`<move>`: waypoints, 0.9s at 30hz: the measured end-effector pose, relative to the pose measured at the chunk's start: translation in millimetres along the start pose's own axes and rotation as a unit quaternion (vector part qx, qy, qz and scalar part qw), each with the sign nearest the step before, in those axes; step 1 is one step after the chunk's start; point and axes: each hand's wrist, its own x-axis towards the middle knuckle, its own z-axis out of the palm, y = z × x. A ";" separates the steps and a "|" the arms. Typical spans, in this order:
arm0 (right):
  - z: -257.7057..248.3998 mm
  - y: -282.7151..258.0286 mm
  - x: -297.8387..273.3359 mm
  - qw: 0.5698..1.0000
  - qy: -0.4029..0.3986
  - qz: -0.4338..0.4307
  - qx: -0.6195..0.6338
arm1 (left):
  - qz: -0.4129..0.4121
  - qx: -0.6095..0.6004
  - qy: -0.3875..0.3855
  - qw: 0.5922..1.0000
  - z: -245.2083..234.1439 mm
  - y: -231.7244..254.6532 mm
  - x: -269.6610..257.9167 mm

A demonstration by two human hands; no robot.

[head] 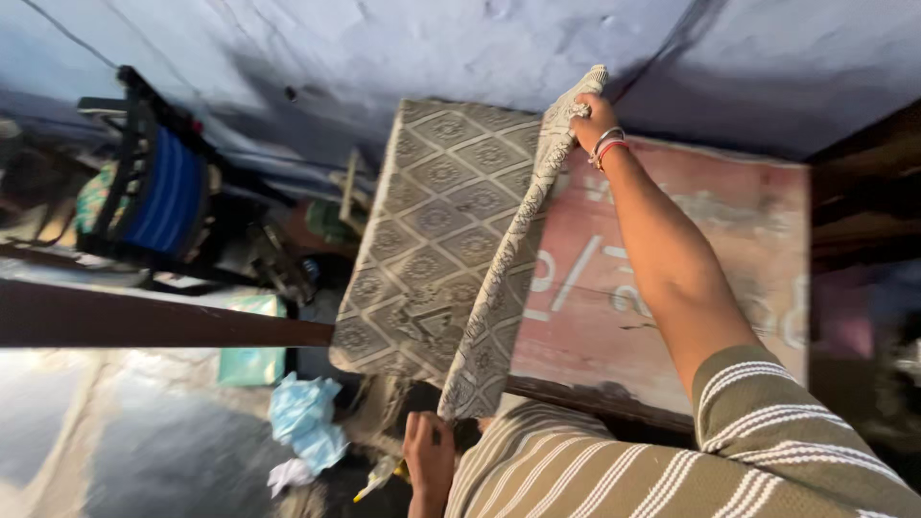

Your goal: The person cleans the underside and top surface of a wooden table using a blue cloth. They then unroll a red Vodafone advertisement mat and place it on the table, followed by spreading a patterned cloth over the mat. Finally, they place a black pouch and a small white box onto the covered table.

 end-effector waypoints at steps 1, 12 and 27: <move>-21.0 -2.1 -6.2 0.999 -0.009 0.039 0.027 | 0.094 0.007 0.001 0.996 -1.1 8.8 -9.9; -124.2 7.8 -95.7 0.987 -0.002 0.135 -0.088 | 0.247 -0.024 -0.301 0.921 49.7 64.8 -48.6; -8.2 51.0 -208.1 0.948 -0.185 0.049 -0.255 | -0.036 0.164 -0.111 0.979 127.7 17.9 -19.0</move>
